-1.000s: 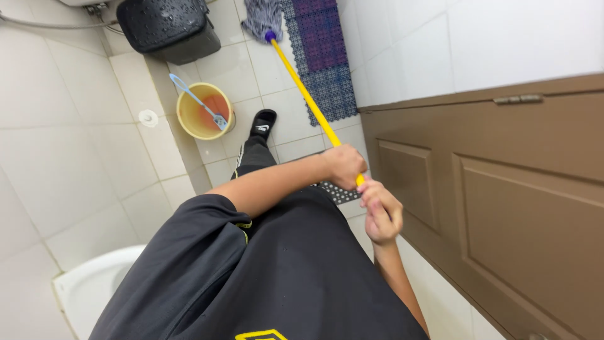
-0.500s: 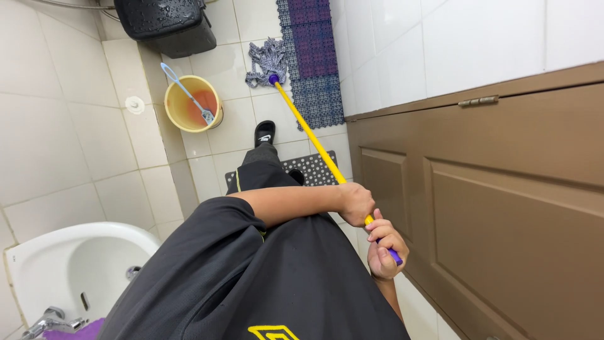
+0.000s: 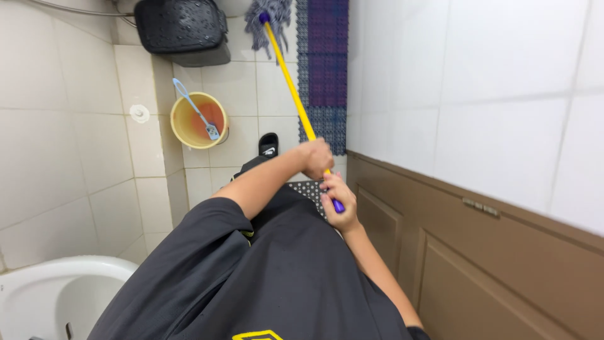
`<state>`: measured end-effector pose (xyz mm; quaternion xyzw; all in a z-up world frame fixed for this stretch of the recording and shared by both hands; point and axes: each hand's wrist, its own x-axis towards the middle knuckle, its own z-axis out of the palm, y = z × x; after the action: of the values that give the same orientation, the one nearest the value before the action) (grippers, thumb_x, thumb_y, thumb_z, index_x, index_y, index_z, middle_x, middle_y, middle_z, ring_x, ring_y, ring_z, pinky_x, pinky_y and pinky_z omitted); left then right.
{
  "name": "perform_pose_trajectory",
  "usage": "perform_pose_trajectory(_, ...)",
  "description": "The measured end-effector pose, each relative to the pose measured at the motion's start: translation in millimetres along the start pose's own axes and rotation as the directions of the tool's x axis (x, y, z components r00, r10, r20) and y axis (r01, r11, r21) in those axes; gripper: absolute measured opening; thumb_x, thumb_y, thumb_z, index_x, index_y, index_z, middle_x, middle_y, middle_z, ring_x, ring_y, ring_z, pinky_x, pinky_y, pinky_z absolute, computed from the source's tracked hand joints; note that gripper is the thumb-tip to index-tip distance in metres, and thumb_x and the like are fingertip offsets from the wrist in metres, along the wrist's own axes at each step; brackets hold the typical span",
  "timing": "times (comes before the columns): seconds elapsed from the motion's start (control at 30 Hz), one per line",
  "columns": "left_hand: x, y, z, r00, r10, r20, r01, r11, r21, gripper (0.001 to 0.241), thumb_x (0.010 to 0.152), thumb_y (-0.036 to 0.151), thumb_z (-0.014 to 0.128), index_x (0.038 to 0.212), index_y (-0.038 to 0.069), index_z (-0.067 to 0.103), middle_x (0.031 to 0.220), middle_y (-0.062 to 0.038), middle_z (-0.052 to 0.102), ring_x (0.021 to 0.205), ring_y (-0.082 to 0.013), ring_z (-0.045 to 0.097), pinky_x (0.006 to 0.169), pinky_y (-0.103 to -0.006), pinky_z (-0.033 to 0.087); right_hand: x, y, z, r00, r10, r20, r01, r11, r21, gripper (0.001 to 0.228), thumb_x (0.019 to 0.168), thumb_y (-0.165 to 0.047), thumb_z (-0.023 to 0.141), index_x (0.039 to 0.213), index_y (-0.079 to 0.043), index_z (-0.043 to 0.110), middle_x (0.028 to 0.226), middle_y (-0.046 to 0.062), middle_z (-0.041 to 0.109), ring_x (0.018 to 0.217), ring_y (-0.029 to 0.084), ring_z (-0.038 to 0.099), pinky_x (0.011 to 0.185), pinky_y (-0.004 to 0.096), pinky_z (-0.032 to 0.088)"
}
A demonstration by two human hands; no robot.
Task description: The person mops the tiled floor of a bathroom using a yellow-handled mop. They move the mop back and forth across the floor, cleaning around the toilet, sink, and a small mat.
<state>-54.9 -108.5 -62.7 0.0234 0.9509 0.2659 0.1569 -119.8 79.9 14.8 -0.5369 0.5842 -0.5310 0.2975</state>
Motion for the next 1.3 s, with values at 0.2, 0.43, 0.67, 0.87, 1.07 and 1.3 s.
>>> perform_pose_trajectory(0.2,-22,-117,-67,0.929,-0.261,-0.263,0.299,0.947,0.115,0.033,0.080,0.038,0.072,0.102,0.014,0.071,0.107,-0.011,0.069,0.110,-0.0327,0.062,0.101,-0.0577,0.042,161,28,33,0.996,-0.010,0.090,0.026,0.982,-0.185,0.015,0.093,-0.005,0.071,0.085,-0.004,0.059,0.115,0.013,0.071,0.130,0.036,0.061,0.121,0.056,0.034)
perform_pose_trajectory(0.43,-46,-169,-86,0.282,-0.605,-0.745,0.289,0.793,-0.535,0.019,0.087,0.013,0.069,0.106,0.009,0.067,0.130,-0.016,0.065,0.124,-0.0385,0.059,0.103,-0.0510,0.049,281,27,53,0.951,-0.025,0.307,0.104,0.964,-0.245,0.041,0.087,-0.036,0.084,0.107,-0.009,0.061,0.138,0.013,0.059,0.143,0.036,0.043,0.126,0.052,0.032)
perform_pose_trajectory(0.67,-76,-86,-99,-0.304,-0.662,-0.685,-0.046,0.728,-0.684,0.012,0.101,0.000,0.071,0.102,0.006,0.060,0.107,-0.009,0.071,0.109,-0.0210,0.071,0.123,-0.0424,0.049,366,44,24,0.688,-0.199,0.698,0.091,0.978,0.189,0.110,0.076,-0.049,0.086,0.161,-0.010,0.028,0.172,0.018,0.024,0.164,0.041,0.010,0.134,0.049,0.011)
perform_pose_trajectory(0.87,-83,-3,-108,-0.491,-0.675,-0.550,-0.309,0.726,-0.615,0.016,0.098,-0.001,0.071,0.102,0.006,0.058,0.117,-0.011,0.070,0.140,-0.0324,0.056,0.120,-0.0419,0.045,365,61,76,0.436,-0.187,0.880,0.342,0.939,0.030,0.091,0.074,-0.019,0.085,0.153,-0.007,0.044,0.162,0.020,0.044,0.157,0.043,0.025,0.127,0.049,0.029)
perform_pose_trajectory(1.07,-104,75,-101,-0.573,-0.649,-0.501,-0.358,0.748,-0.560,0.016,0.099,0.004,0.071,0.108,0.004,0.058,0.121,-0.016,0.070,0.133,-0.0326,0.062,0.116,-0.0428,0.048,299,5,121,0.335,-0.212,0.918,0.250,0.959,0.131,0.030,0.080,-0.015,0.084,0.105,-0.011,0.069,0.112,0.007,0.074,0.106,0.024,0.074,0.106,0.044,0.054)
perform_pose_trajectory(1.3,-128,150,-42,-0.792,-0.454,-0.408,-0.323,0.879,-0.352,0.059,0.092,0.062,0.069,0.096,0.007,0.050,0.086,-0.003,0.057,0.085,-0.0184,0.059,0.097,-0.0391,0.052,191,-18,147,0.248,-0.400,0.882,0.310,0.896,0.319,0.026,0.073,-0.017,0.079,0.091,-0.004,0.065,0.090,0.015,0.070,0.088,0.035,0.069,0.080,0.044,0.055)
